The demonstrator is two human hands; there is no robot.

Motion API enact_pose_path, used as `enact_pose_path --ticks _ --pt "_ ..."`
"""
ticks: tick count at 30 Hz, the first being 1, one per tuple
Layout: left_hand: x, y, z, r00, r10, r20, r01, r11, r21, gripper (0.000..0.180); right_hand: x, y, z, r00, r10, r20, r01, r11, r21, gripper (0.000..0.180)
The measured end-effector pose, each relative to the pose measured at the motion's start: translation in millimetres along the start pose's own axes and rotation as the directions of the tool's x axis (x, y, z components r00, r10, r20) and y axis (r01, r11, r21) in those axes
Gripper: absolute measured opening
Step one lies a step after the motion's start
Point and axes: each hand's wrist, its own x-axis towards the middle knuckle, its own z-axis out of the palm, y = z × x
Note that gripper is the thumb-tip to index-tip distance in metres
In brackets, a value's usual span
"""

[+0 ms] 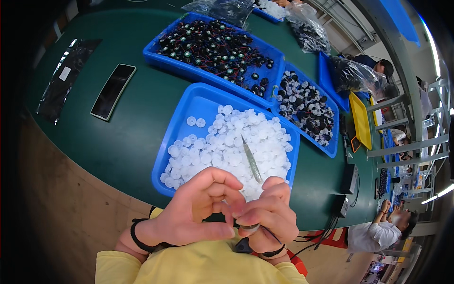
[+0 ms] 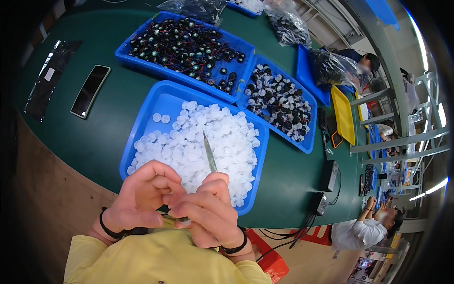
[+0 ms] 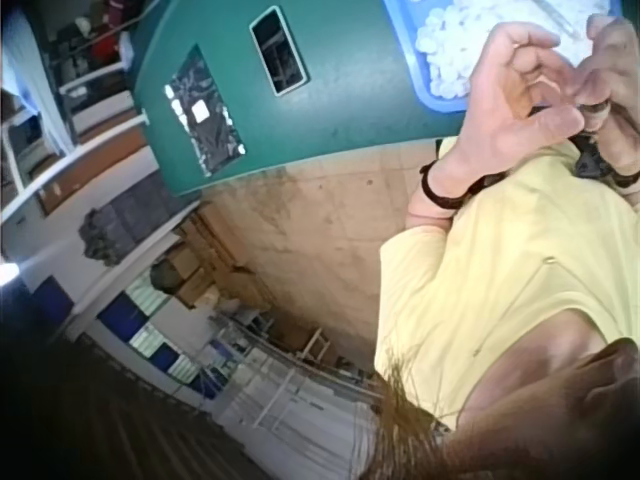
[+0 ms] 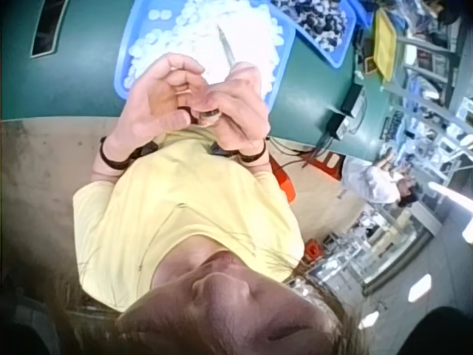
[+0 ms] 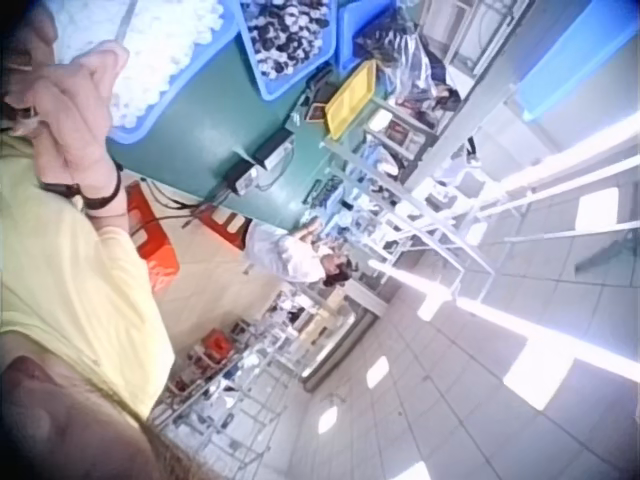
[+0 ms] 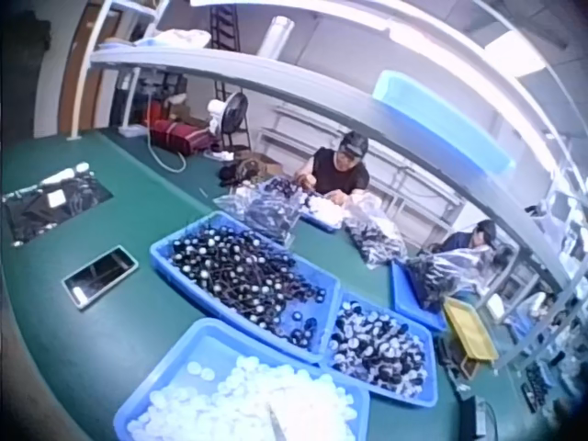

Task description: Assembling small white plastic parts with black bases and wires.

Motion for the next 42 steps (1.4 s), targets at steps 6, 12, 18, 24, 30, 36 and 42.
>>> enact_pose_path --ticks 6,12,18,24,30,36,42 --pt "2 -8 -7 0.998 -0.037 0.048 0.043 0.99 -0.135 0.05 3 -2 1 0.999 -0.01 0.036 0.014 0.994 -0.112 0.027" --pt "3 1 3 0.981 -0.191 0.021 0.192 0.969 -0.153 0.049 -4 4 -2 0.999 -0.032 0.015 0.033 0.997 -0.075 0.031" --pt "5 -12 -10 0.998 -0.065 0.021 0.066 0.995 -0.072 0.05 7 1 -7 0.991 -0.074 0.114 0.098 0.969 -0.226 0.032" --pt "6 -14 -10 0.985 -0.157 0.075 0.169 0.963 -0.209 0.046 2 6 -3 0.998 -0.068 0.01 0.068 0.998 0.01 0.037" --pt "4 -9 0 0.988 -0.152 -0.006 0.151 0.986 -0.074 0.045 -7 5 4 0.988 -0.132 -0.083 0.125 0.989 -0.082 0.034" --pt "8 -18 -9 0.995 -0.074 0.07 0.086 0.979 -0.183 0.046 -1 7 -2 0.996 -0.071 -0.055 0.07 0.997 -0.036 0.033" --pt "12 -21 -10 0.979 -0.116 0.166 0.147 0.971 -0.186 0.047 -7 9 -11 0.999 -0.032 -0.03 0.031 0.999 -0.032 0.032"
